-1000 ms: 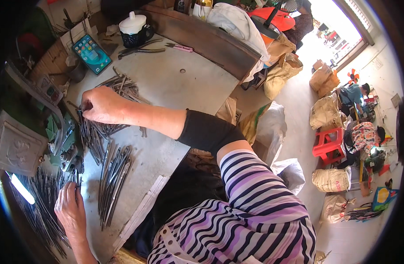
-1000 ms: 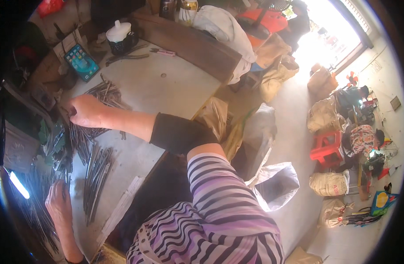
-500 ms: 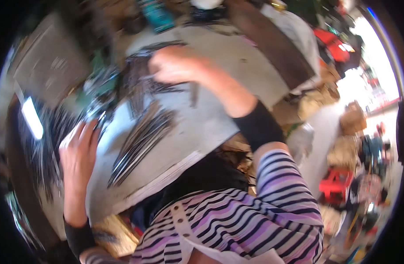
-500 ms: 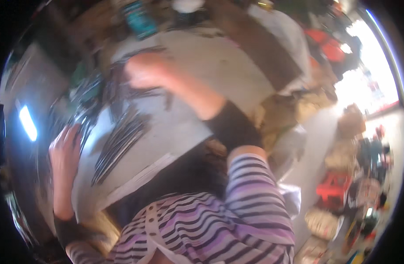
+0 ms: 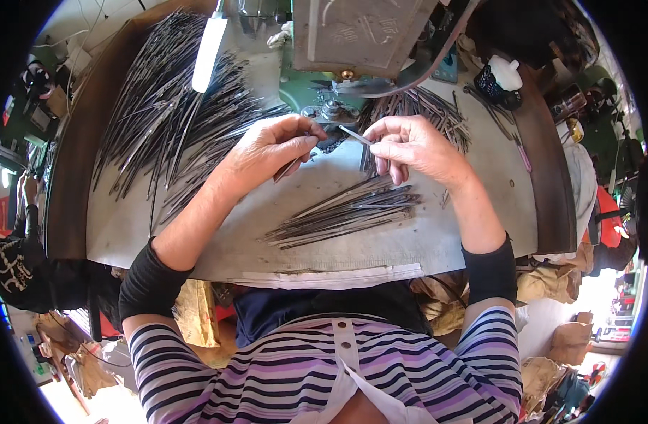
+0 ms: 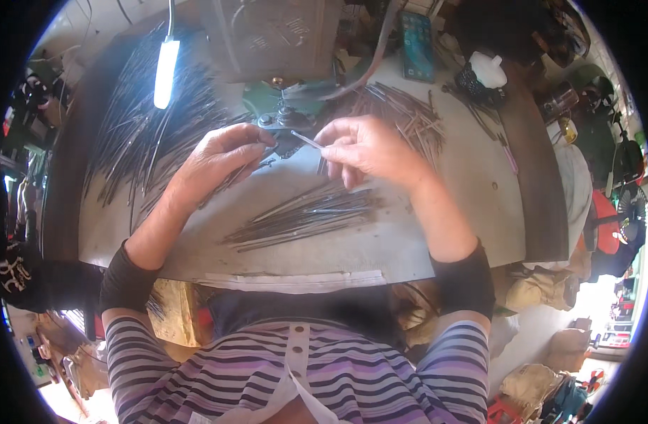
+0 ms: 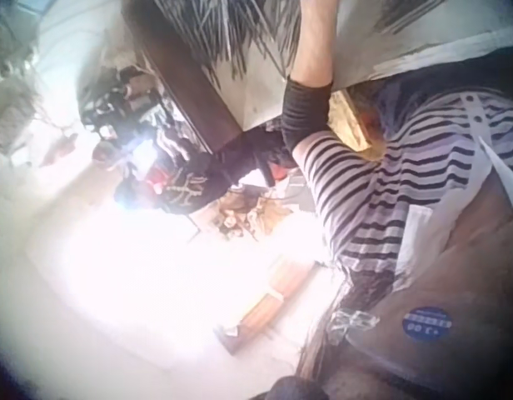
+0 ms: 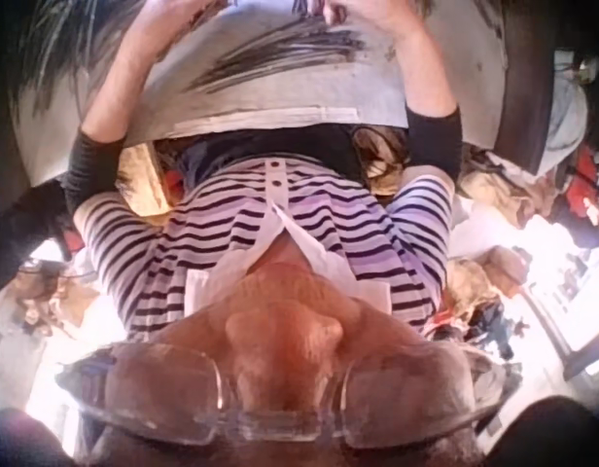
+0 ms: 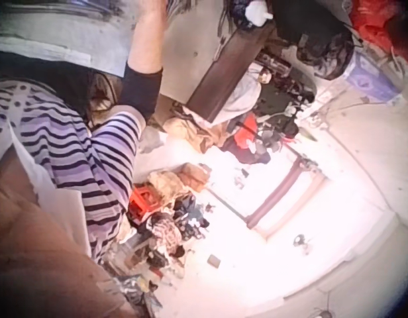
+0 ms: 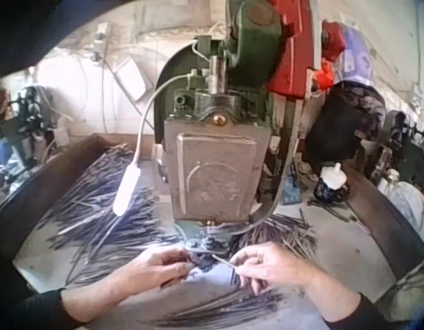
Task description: The person pours water from a thermos into a mug and places a lid on it. Then, the person feeds metal strips into a punch press machine to punch holes in them.
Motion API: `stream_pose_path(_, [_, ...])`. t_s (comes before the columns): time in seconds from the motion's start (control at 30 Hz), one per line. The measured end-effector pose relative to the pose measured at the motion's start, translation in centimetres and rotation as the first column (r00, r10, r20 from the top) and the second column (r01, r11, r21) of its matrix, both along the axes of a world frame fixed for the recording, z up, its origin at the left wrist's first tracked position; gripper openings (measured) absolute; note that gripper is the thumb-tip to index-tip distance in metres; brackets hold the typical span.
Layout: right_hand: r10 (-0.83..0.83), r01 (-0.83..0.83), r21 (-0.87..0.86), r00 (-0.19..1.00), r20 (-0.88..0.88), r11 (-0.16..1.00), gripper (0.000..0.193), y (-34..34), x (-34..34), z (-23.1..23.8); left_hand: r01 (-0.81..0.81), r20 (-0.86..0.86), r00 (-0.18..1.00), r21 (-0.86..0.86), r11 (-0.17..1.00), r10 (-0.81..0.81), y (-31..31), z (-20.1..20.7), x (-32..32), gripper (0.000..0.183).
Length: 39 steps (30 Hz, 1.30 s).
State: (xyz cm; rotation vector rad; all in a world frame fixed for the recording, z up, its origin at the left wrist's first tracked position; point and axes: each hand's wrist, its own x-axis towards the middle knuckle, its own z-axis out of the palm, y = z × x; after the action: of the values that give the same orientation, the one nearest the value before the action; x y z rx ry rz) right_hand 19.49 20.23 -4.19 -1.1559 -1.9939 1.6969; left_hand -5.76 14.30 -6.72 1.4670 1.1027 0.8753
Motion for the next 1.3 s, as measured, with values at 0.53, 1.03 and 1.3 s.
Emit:
stream_pose_path(0.53, [-0.069, 0.066, -0.023, 0.985, -0.157, 0.998, 0.034, -0.4, -1.4, -1.0, 0.003, -0.295, 0.956, 0.010, 1.000, 0.000, 1.6, 1.0, -0.8, 0.029])
stream_pose_path(1.03, [-0.128, 0.122, -0.040, 0.970, -0.206, 0.992, 0.032, -0.5, -1.4, -1.1, -0.091, -0.138, 0.987, -0.041, 0.995, 0.084, 1.8, 0.8, -0.3, 0.029])
stream_pose_path(1.3, [-0.134, 0.132, -0.027, 0.968, -0.210, 0.991, 0.032, -0.7, -1.3, -1.0, -0.136, -0.193, 0.971, 0.036, 0.990, 0.141, 1.6, 0.8, -0.1, 0.028])
